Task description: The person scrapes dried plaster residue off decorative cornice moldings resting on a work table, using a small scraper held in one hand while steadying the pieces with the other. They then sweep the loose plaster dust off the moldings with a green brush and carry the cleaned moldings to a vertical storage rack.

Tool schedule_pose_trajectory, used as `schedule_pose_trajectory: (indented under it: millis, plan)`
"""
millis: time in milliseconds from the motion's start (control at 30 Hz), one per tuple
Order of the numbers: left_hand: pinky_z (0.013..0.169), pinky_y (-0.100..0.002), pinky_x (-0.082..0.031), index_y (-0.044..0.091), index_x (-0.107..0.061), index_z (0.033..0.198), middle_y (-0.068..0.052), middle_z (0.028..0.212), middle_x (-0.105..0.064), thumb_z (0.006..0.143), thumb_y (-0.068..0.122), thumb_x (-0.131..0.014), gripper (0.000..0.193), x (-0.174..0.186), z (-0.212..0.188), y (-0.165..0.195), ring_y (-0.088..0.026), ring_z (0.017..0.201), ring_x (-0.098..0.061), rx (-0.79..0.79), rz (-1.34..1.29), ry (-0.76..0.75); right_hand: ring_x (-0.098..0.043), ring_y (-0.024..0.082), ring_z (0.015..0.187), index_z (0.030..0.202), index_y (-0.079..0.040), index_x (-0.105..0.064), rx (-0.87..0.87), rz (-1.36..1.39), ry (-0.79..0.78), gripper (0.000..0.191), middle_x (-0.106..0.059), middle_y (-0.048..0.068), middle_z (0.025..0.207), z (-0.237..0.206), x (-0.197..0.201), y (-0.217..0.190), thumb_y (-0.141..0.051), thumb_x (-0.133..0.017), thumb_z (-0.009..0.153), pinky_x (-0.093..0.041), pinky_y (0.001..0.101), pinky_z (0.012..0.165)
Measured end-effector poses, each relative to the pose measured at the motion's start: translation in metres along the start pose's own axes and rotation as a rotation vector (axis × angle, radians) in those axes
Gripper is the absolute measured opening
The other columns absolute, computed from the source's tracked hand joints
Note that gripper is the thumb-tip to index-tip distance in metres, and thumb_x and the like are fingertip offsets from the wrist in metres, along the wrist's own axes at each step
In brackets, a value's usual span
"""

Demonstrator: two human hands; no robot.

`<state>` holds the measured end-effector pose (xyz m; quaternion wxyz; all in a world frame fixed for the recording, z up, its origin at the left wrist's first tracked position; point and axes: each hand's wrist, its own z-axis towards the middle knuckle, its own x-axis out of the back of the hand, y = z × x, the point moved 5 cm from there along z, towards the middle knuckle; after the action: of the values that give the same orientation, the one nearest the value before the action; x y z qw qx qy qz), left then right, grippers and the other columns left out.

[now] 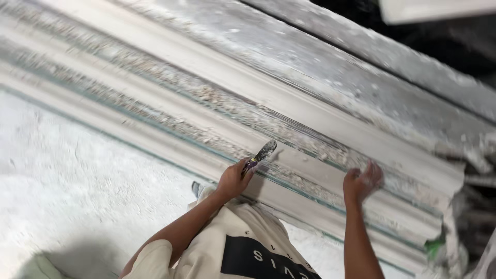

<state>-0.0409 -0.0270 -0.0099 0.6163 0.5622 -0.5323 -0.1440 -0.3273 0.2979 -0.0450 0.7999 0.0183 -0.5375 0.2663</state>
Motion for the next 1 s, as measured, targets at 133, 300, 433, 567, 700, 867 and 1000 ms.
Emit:
schedule_pose_trajectory:
  millis: [133, 300, 433, 567, 700, 867, 1000]
  plan:
    - [0.071, -0.048, -0.054, 0.005, -0.061, 0.129, -0.021, 0.086, -0.071, 0.097, 0.028, -0.064, 0.041, 0.079, -0.014, -0.033, -0.041, 0.078, -0.069, 0.039, -0.076, 0.129, -0.052, 0.04, 0.132, 0.138, 0.002, -0.056, 0.311, 0.132, 0.1, 0.037, -0.058, 0.02, 0.139, -0.002, -0.013, -0.118, -0.008, -0.06, 0.103, -0.034, 0.0632, 0.114]
    - [0.073, -0.044, -0.057, 0.005, -0.061, 0.129, -0.02, 0.093, -0.074, 0.098, 0.028, -0.063, 0.039, 0.198, -0.054, -0.11, -0.039, 0.084, -0.072, 0.018, -0.233, 0.365, -0.059, 0.032, 0.105, 0.125, -0.004, -0.068, 0.23, 0.34, -0.129, 0.025, -0.059, 0.015, 0.114, -0.051, -0.052, -0.318, -0.006, -0.063, 0.1, -0.05, 0.0476, 0.091]
    - [0.075, -0.043, -0.058, 0.004, -0.062, 0.128, -0.021, 0.092, -0.075, 0.099, 0.031, -0.066, 0.04, 0.312, -0.106, -0.199, -0.039, 0.088, -0.073, 0.118, -0.234, 0.474, -0.058, 0.024, 0.081, 0.124, -0.004, -0.069, 0.225, 0.625, -0.348, 0.025, -0.053, 0.014, 0.104, -0.113, -0.071, -0.509, -0.005, -0.061, 0.1, -0.052, 0.0364, 0.072]
    - [0.073, -0.041, -0.058, 0.005, -0.063, 0.127, -0.019, 0.094, -0.076, 0.098, 0.031, -0.063, 0.039, 0.405, -0.15, -0.259, -0.033, 0.082, -0.076, 0.208, -0.252, 0.499, -0.059, 0.021, 0.078, 0.116, -0.005, -0.072, 0.389, 0.822, -0.423, 0.023, -0.055, 0.012, 0.101, -0.157, -0.075, -0.652, -0.001, -0.061, 0.096, -0.052, 0.0346, 0.067]
    - [0.072, -0.038, -0.058, 0.004, -0.065, 0.125, -0.019, 0.091, -0.076, 0.098, 0.031, -0.064, 0.039, 0.507, -0.192, -0.313, -0.03, 0.082, -0.076, 0.275, -0.235, 0.676, -0.061, 0.02, 0.074, 0.113, -0.007, -0.073, 0.598, 0.897, -0.525, 0.021, -0.057, 0.01, 0.093, -0.187, -0.079, -0.791, 0.001, -0.062, 0.096, -0.053, 0.035, 0.067]
    - [0.07, -0.033, -0.057, 0.003, -0.065, 0.125, -0.014, 0.088, -0.078, 0.097, 0.03, -0.064, 0.039, 0.593, -0.221, -0.369, -0.019, 0.077, -0.075, 0.334, -0.319, 0.882, -0.064, 0.02, 0.079, 0.115, -0.005, -0.071, 0.767, 1.05, -0.609, 0.021, -0.062, 0.01, 0.096, -0.2, -0.095, -0.923, -0.002, -0.066, 0.095, -0.055, 0.0329, 0.07]
    - [0.062, -0.032, -0.053, 0.003, -0.068, 0.124, -0.013, 0.081, -0.074, 0.099, 0.031, -0.062, 0.037, 0.622, -0.213, -0.419, -0.016, 0.066, -0.062, 0.506, -0.477, 0.885, -0.069, 0.018, 0.081, 0.114, -0.006, -0.073, 0.733, 1.028, -0.753, 0.02, -0.067, 0.009, 0.097, -0.204, -0.134, -0.997, -0.008, -0.072, 0.094, -0.057, 0.0307, 0.072]
